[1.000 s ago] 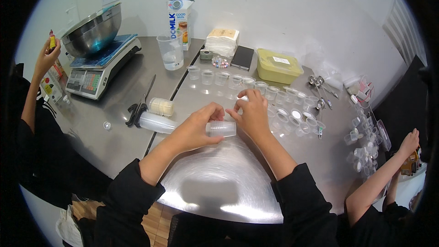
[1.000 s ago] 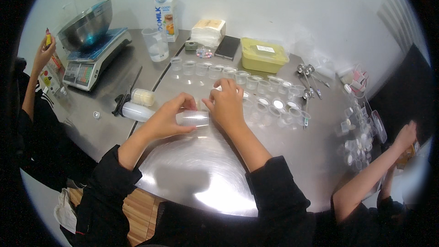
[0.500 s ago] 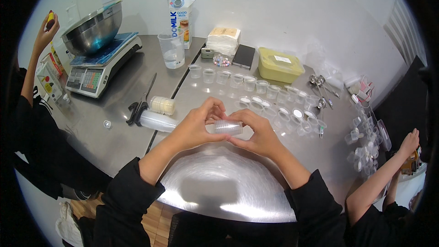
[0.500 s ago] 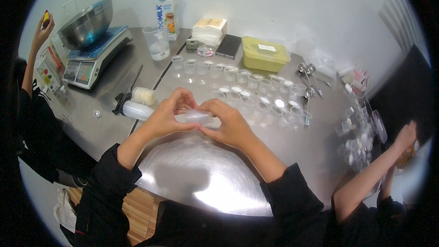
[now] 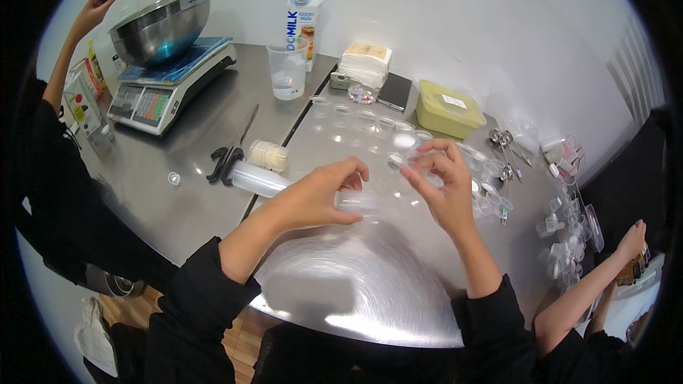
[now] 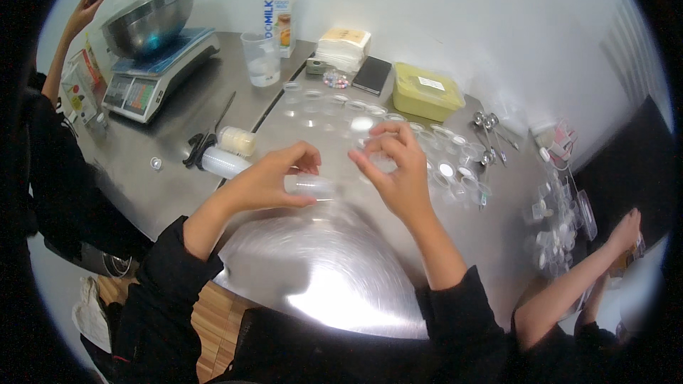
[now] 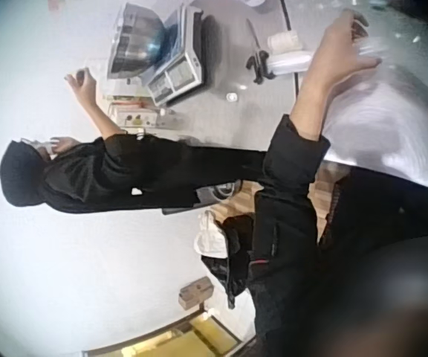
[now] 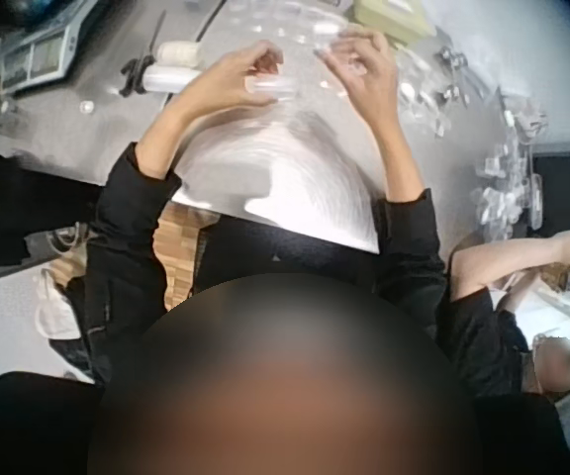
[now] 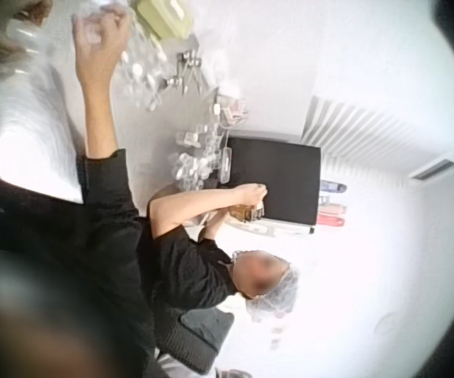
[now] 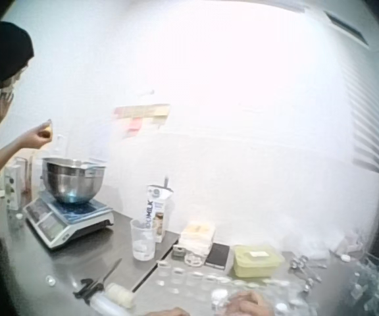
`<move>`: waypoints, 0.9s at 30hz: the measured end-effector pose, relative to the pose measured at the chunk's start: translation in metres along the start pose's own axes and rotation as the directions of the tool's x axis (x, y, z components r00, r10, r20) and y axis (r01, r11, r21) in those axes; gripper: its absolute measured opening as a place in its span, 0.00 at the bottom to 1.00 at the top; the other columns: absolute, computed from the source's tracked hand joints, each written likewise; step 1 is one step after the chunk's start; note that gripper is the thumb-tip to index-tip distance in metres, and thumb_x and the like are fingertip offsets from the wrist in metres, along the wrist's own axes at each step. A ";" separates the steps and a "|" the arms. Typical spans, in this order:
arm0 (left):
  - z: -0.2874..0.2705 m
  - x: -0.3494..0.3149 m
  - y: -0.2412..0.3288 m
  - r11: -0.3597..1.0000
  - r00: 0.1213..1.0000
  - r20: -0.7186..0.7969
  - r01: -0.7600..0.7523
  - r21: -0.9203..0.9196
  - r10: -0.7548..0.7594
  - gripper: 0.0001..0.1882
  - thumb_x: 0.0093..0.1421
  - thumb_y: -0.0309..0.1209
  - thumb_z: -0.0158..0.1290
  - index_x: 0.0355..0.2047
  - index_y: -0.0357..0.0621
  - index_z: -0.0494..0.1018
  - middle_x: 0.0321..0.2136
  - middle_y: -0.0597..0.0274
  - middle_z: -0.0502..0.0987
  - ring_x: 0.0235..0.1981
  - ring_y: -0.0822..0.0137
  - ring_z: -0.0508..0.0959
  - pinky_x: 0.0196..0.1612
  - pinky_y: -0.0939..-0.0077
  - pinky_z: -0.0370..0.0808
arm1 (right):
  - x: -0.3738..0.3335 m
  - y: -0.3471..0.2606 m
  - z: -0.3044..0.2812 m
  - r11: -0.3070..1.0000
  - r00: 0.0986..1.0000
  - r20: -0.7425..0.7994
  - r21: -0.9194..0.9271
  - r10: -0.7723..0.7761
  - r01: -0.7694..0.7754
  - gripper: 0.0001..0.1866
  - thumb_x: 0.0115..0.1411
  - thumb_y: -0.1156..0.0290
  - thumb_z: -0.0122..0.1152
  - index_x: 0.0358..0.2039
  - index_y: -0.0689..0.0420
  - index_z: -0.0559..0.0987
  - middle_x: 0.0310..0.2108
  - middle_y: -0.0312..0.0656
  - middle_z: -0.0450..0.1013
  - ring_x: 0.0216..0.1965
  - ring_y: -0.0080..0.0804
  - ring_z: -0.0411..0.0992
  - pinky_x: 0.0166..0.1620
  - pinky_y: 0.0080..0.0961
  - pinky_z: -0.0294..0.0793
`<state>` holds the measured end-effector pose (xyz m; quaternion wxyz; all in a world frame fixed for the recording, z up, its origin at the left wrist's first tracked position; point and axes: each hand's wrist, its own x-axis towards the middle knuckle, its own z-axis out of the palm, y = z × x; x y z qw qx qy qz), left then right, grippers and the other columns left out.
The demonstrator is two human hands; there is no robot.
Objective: The person assembles small transparent plastic containers by placing white circular inserts into them and then closing the lids. A coworker stirs a blue mixture in a metal bowl on a scale and uses a yellow handheld device to apply labels to the containers. The person also loads labels into the yellow device and continues assembling containers.
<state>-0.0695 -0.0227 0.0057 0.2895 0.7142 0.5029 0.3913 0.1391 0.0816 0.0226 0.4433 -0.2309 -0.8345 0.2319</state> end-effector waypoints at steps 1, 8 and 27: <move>0.000 0.000 -0.001 1.000 1.000 0.014 -0.010 0.012 0.009 0.25 0.45 0.27 0.64 0.42 0.41 0.65 0.39 0.57 0.71 0.43 0.65 0.73 0.53 0.72 0.69 | 0.007 0.000 0.007 0.997 0.997 -0.032 -0.047 -0.069 0.067 0.10 0.47 0.70 0.70 0.23 0.60 0.78 0.40 0.41 0.70 0.42 0.31 0.70 0.41 0.25 0.71; 0.007 -0.001 -0.003 0.998 0.995 0.079 -0.056 0.022 0.054 0.25 0.43 0.24 0.63 0.41 0.39 0.65 0.38 0.57 0.70 0.43 0.62 0.71 0.53 0.71 0.67 | 0.029 0.016 0.075 0.938 0.999 0.020 -0.343 -0.038 0.043 0.11 0.45 0.62 0.71 0.18 0.56 0.81 0.42 0.37 0.72 0.50 0.39 0.63 0.52 0.38 0.60; 0.007 -0.009 0.005 0.979 1.000 0.010 -0.013 0.205 0.011 0.26 0.44 0.26 0.62 0.44 0.42 0.66 0.42 0.56 0.72 0.46 0.59 0.72 0.49 0.69 0.70 | 0.008 0.024 0.052 0.947 0.992 -0.019 -0.302 -0.124 0.113 0.18 0.48 0.61 0.67 0.38 0.55 0.78 0.44 0.44 0.69 0.50 0.43 0.64 0.51 0.40 0.61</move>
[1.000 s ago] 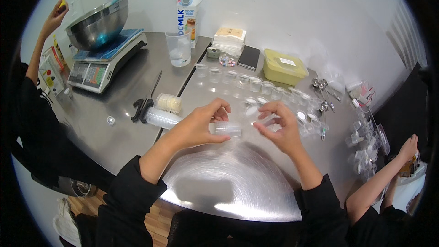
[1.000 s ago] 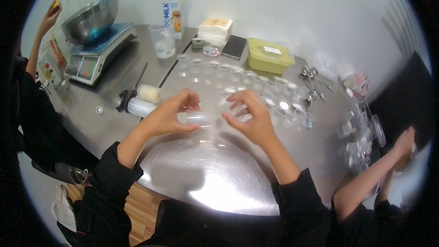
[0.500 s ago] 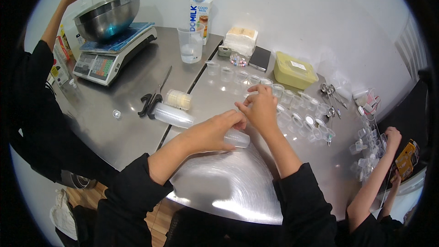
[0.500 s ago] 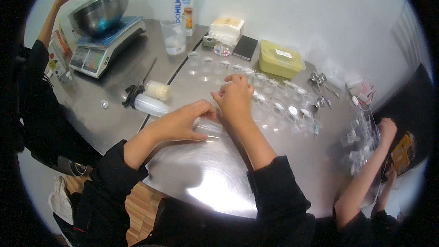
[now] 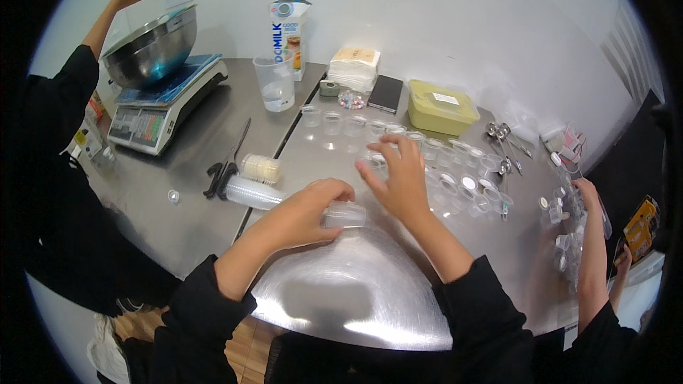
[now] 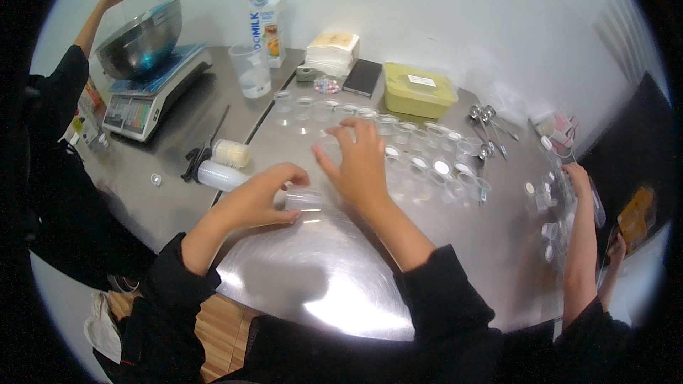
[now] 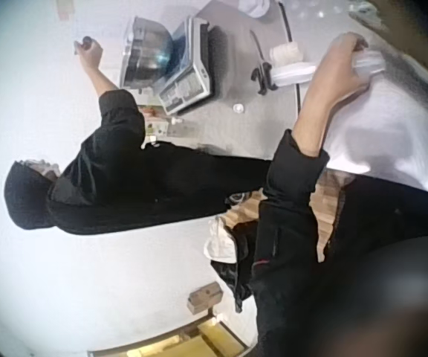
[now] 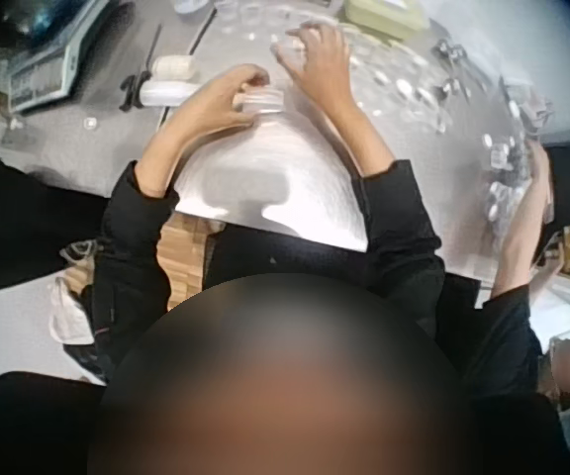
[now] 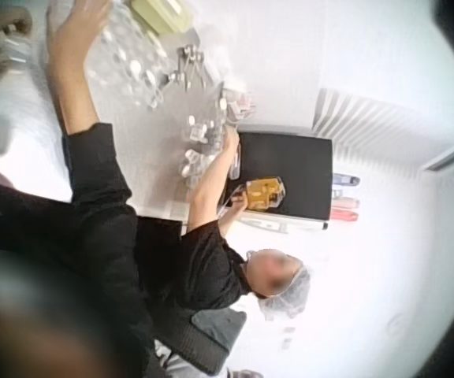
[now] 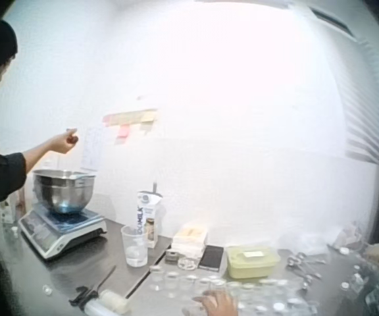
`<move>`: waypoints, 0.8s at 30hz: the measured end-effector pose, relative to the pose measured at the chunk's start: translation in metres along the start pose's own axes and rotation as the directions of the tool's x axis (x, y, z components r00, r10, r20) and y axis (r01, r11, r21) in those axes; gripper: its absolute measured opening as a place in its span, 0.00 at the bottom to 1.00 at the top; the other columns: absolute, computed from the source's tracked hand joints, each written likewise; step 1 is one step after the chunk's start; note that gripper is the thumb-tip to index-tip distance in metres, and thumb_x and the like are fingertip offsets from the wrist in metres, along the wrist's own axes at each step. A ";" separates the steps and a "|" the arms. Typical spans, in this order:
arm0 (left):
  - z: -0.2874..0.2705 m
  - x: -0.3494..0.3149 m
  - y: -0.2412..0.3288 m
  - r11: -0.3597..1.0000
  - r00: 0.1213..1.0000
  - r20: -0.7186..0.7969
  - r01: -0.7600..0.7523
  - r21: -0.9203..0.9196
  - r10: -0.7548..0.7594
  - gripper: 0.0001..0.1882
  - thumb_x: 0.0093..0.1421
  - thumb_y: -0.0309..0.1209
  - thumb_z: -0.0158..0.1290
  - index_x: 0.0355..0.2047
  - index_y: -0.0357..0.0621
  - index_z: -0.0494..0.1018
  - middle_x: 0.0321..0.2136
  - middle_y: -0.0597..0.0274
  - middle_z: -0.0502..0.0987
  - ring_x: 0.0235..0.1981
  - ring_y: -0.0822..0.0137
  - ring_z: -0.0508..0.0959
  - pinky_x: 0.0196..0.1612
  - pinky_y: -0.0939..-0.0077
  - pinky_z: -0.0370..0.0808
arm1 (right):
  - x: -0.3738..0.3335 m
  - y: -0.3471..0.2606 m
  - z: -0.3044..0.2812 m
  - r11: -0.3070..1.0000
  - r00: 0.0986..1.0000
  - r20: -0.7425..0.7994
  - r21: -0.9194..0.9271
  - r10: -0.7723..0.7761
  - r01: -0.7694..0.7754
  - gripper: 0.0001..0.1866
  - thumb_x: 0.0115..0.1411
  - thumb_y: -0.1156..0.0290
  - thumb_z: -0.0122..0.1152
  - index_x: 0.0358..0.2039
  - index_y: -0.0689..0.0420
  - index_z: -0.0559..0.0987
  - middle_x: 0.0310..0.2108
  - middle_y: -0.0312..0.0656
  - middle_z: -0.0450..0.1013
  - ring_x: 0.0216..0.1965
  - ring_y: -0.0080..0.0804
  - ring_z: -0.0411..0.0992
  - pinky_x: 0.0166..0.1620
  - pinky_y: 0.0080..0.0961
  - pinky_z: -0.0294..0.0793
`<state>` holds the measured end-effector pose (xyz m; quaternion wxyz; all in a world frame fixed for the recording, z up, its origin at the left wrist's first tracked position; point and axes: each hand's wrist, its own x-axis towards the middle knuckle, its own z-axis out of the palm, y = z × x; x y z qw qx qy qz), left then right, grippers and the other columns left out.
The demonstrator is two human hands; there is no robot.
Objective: The person assembles small transparent plastic containers by placing white circular inserts into them and then closing the lids. A coworker stirs a blue mixture in a metal bowl on a scale and uses a yellow handheld device to apply labels to the containers. The person also loads labels into the yellow device and continues assembling containers.
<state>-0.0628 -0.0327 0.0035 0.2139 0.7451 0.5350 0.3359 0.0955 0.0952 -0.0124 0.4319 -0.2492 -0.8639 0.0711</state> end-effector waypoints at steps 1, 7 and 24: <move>-0.002 0.000 0.001 0.999 0.999 -0.021 0.029 -0.043 -0.030 0.26 0.44 0.26 0.62 0.44 0.42 0.66 0.42 0.56 0.72 0.46 0.60 0.73 0.48 0.69 0.71 | -0.006 -0.005 -0.009 0.995 0.999 -0.019 0.087 -0.037 0.038 0.20 0.49 0.62 0.66 0.42 0.55 0.76 0.45 0.45 0.69 0.49 0.45 0.64 0.51 0.40 0.62; -0.005 -0.003 0.001 0.964 0.987 -0.067 0.126 -0.235 -0.145 0.31 0.42 0.29 0.65 0.45 0.44 0.61 0.39 0.59 0.71 0.42 0.66 0.74 0.44 0.74 0.71 | -0.047 -0.038 -0.022 0.901 0.965 0.223 0.433 -0.135 0.026 0.24 0.48 0.69 0.67 0.46 0.59 0.73 0.46 0.48 0.69 0.47 0.46 0.68 0.50 0.35 0.68; -0.003 -0.005 0.008 0.980 0.994 0.023 0.112 -0.163 -0.109 0.28 0.41 0.30 0.65 0.42 0.44 0.64 0.37 0.62 0.72 0.41 0.68 0.73 0.43 0.75 0.70 | -0.132 0.047 -0.181 0.714 0.825 -0.012 -0.494 0.564 -0.496 0.29 0.55 0.66 0.54 0.58 0.59 0.64 0.58 0.52 0.61 0.52 0.51 0.67 0.51 0.40 0.69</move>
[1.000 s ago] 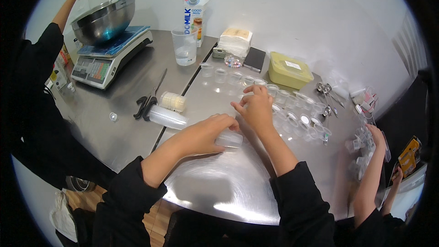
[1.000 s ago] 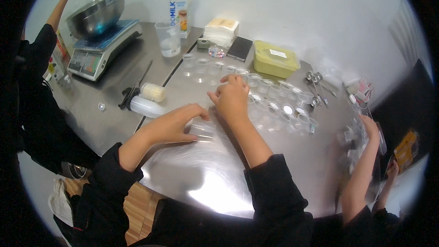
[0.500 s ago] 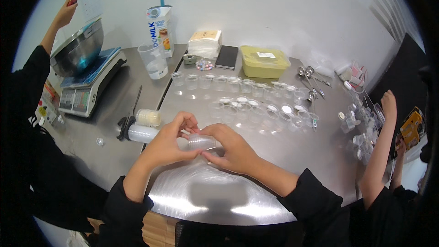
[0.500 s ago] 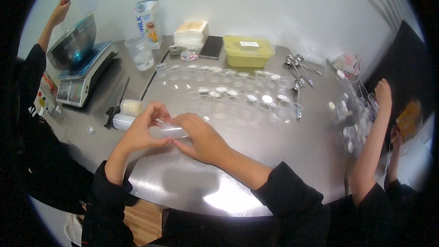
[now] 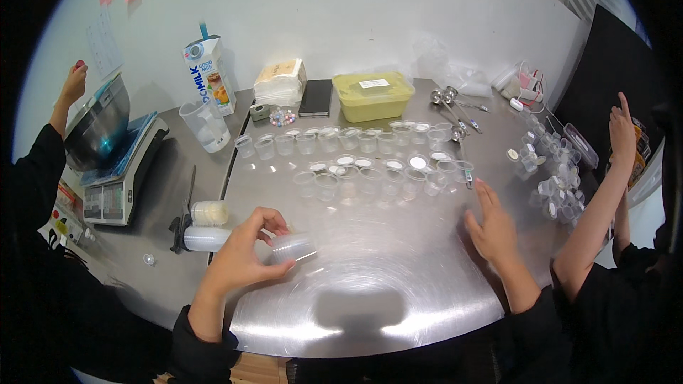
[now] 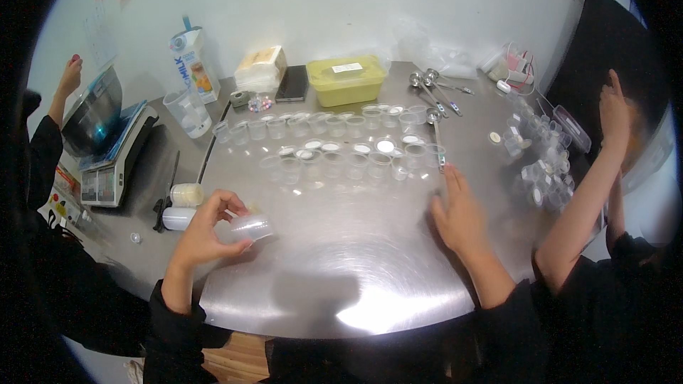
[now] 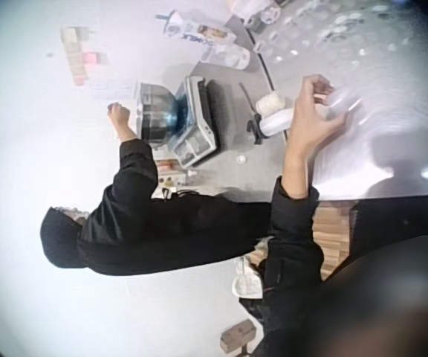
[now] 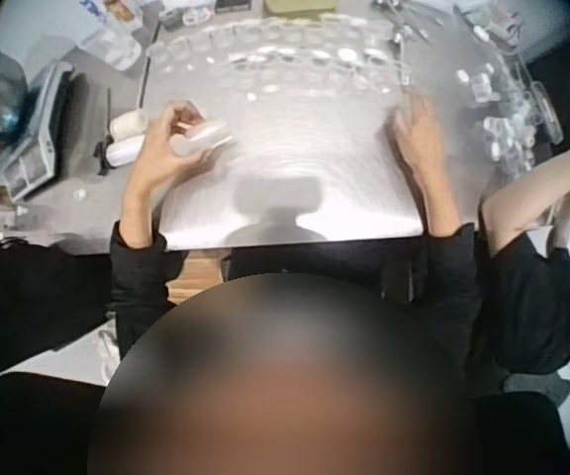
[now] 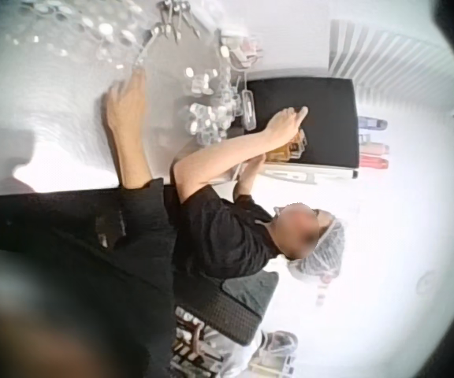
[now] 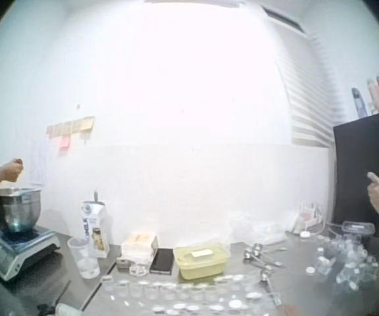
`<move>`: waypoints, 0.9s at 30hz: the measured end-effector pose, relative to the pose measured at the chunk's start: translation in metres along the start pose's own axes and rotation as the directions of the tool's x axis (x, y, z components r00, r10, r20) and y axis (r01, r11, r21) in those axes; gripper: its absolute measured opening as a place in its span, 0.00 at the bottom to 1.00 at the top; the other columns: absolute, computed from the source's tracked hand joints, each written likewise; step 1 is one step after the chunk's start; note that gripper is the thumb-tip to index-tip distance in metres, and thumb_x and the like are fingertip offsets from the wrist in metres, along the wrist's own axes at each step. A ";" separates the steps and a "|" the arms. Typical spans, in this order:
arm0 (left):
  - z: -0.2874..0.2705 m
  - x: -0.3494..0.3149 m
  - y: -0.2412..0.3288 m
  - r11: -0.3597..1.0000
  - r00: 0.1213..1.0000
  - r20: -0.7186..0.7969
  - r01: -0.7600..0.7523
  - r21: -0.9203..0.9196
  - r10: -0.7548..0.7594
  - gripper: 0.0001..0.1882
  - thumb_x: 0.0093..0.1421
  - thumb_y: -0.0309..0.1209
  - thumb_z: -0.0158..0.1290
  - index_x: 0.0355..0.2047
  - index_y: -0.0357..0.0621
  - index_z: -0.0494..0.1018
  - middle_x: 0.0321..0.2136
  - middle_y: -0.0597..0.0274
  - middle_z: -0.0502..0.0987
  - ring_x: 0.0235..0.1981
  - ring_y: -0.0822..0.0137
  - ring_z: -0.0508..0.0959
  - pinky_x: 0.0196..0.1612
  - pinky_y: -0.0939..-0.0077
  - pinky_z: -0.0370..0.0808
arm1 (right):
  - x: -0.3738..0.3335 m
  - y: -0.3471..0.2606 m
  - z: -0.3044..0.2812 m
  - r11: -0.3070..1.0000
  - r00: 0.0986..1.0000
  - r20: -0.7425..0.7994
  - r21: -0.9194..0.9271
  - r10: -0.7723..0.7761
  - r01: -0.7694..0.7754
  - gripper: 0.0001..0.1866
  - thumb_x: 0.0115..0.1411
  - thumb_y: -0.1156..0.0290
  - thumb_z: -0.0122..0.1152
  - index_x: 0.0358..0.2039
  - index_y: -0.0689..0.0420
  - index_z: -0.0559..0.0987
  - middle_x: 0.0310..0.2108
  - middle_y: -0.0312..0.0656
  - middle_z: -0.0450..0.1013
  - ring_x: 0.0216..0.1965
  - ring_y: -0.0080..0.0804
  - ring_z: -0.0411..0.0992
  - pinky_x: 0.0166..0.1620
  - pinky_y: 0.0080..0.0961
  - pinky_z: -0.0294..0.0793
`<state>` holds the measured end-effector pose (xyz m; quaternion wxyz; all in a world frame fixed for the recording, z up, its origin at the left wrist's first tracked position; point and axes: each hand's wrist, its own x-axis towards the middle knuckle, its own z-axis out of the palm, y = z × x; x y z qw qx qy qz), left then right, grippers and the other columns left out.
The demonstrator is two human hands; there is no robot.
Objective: The person assembles small transparent plastic containers by placing white circular inserts into them and then closing the lids. A coworker stirs a blue mixture in a metal bowl on a scale and uses a yellow handheld device to apply labels to the containers. The person also loads labels into the yellow device and continues assembling containers.
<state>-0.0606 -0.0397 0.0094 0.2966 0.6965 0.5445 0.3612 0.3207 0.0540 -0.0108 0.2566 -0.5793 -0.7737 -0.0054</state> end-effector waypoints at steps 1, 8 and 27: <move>0.000 0.000 0.001 1.000 1.000 0.001 -0.002 0.003 0.002 0.28 0.41 0.29 0.65 0.42 0.44 0.64 0.37 0.63 0.72 0.41 0.68 0.73 0.43 0.75 0.70 | 0.001 0.007 -0.003 0.998 0.998 0.050 0.021 0.050 -0.051 0.29 0.55 0.66 0.54 0.58 0.59 0.65 0.57 0.51 0.62 0.52 0.52 0.67 0.52 0.39 0.68; 0.003 0.000 0.001 1.000 1.000 -0.008 -0.030 -0.003 0.030 0.27 0.41 0.30 0.65 0.42 0.44 0.65 0.37 0.63 0.71 0.40 0.69 0.73 0.42 0.76 0.70 | -0.015 -0.035 0.009 0.981 0.979 0.057 0.019 -0.194 0.193 0.30 0.57 0.59 0.53 0.57 0.61 0.65 0.56 0.51 0.65 0.45 0.49 0.72 0.47 0.37 0.72; 0.003 0.000 0.000 0.999 0.999 -0.004 -0.037 0.031 0.037 0.29 0.40 0.28 0.65 0.43 0.45 0.64 0.38 0.64 0.70 0.41 0.69 0.72 0.43 0.75 0.69 | -0.004 -0.097 0.052 0.947 0.939 0.139 0.124 -0.314 0.298 0.30 0.56 0.57 0.54 0.55 0.64 0.67 0.53 0.49 0.67 0.39 0.43 0.74 0.40 0.36 0.76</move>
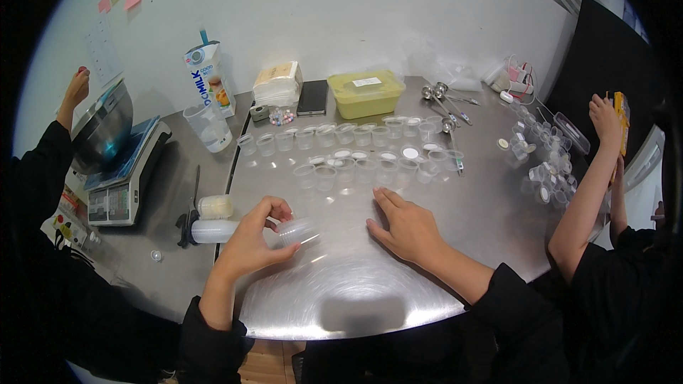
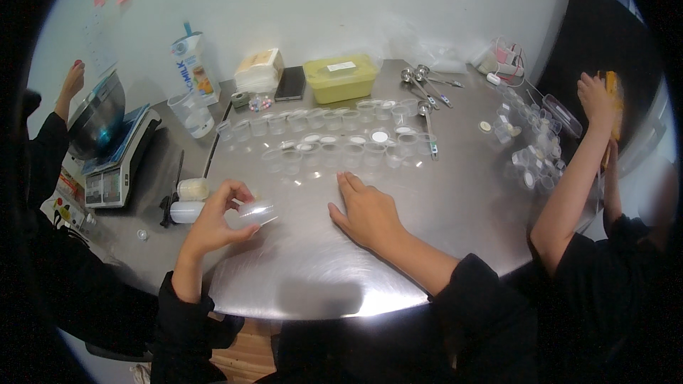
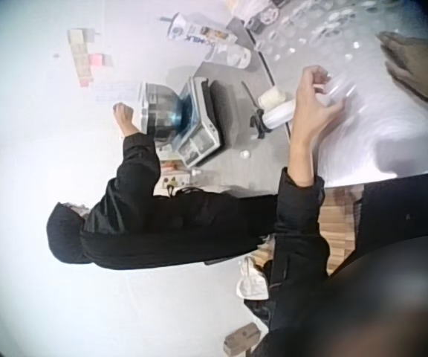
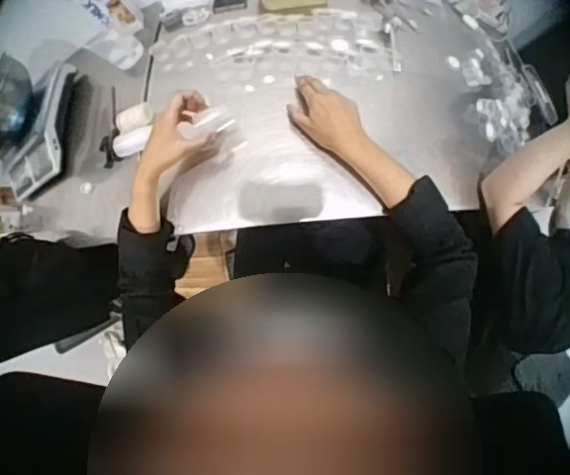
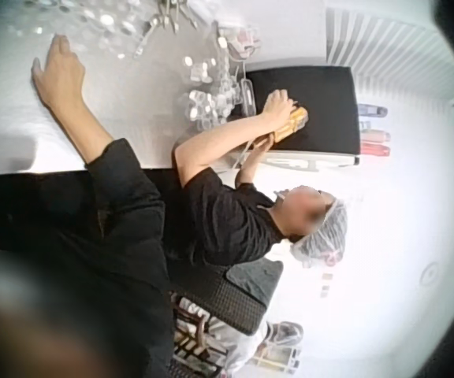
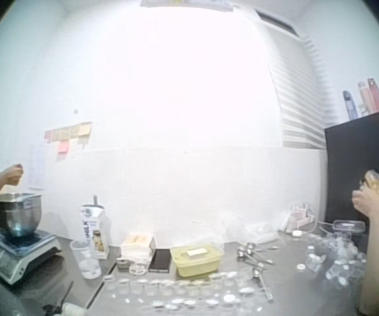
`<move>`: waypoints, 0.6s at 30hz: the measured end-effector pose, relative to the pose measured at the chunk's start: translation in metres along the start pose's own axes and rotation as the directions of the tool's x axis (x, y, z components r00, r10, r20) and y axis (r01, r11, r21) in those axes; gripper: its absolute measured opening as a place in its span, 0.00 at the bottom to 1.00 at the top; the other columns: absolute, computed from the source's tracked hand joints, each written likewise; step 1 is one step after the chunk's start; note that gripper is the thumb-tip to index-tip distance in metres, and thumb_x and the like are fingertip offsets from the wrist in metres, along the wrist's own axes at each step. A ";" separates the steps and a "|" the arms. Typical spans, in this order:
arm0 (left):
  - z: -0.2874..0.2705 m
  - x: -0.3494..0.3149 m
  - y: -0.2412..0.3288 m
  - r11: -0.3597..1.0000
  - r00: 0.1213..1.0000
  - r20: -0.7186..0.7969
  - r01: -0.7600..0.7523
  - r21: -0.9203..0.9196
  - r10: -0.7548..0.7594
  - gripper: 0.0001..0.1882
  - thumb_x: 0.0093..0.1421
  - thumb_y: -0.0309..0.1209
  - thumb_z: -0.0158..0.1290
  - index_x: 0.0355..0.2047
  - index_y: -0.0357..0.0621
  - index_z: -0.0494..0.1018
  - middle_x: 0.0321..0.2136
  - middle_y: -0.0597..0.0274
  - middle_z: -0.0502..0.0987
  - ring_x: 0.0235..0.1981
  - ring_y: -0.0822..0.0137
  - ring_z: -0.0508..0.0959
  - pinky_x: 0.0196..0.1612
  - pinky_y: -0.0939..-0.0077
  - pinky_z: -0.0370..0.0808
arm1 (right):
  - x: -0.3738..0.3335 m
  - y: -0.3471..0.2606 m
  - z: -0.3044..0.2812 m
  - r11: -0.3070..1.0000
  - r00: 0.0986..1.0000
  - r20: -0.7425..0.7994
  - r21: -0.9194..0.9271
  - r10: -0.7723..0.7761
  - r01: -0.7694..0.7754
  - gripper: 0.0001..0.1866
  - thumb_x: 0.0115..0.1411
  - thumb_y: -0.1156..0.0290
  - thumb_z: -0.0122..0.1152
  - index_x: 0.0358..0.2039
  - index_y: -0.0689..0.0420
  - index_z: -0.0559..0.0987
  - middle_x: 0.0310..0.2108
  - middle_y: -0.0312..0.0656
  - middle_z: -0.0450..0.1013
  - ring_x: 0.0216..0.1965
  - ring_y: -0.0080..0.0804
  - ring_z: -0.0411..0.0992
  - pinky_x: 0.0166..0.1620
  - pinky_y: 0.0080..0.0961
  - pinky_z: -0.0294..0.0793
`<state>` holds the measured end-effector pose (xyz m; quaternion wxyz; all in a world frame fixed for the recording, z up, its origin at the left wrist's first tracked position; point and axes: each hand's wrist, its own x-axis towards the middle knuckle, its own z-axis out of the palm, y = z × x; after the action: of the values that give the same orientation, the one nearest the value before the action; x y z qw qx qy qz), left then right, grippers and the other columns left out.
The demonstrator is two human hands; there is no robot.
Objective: The person assembles small transparent plastic containers by placing white circular inserts into them and then closing the lids. A coworker stirs a blue mixture in a metal bowl on a scale and uses a yellow handheld device to apply labels to the containers. The person also loads labels into the yellow device and continues assembling containers.
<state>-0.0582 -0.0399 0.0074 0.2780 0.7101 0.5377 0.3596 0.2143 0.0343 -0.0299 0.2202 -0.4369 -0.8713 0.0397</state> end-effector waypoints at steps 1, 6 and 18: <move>0.000 0.000 0.000 1.000 1.000 0.004 0.003 0.001 -0.003 0.29 0.40 0.28 0.65 0.43 0.45 0.64 0.38 0.64 0.70 0.41 0.69 0.72 0.43 0.75 0.69 | 0.001 0.000 0.002 1.000 1.000 0.009 -0.013 0.002 -0.002 0.31 0.56 0.56 0.54 0.55 0.64 0.67 0.53 0.49 0.67 0.39 0.44 0.74 0.40 0.36 0.76; 0.000 0.001 0.000 1.000 1.000 -0.003 0.015 -0.005 -0.015 0.29 0.40 0.28 0.65 0.42 0.45 0.64 0.37 0.64 0.70 0.41 0.69 0.72 0.43 0.75 0.69 | -0.001 0.004 -0.002 1.000 0.999 0.041 -0.001 0.027 -0.027 0.26 0.56 0.56 0.54 0.49 0.62 0.72 0.50 0.49 0.69 0.39 0.46 0.74 0.41 0.38 0.74; 0.000 0.001 0.000 0.999 1.000 -0.017 0.014 0.038 -0.013 0.27 0.40 0.29 0.64 0.41 0.43 0.66 0.36 0.62 0.72 0.39 0.68 0.73 0.42 0.75 0.71 | -0.021 0.086 -0.056 0.923 0.933 -0.060 -0.134 0.356 -0.361 0.20 0.51 0.63 0.54 0.44 0.55 0.78 0.49 0.44 0.71 0.40 0.45 0.73 0.44 0.37 0.72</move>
<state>-0.0580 -0.0394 0.0074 0.2622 0.7087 0.5516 0.3533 0.3133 0.0640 -0.0092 0.1922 -0.6041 -0.7733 0.0091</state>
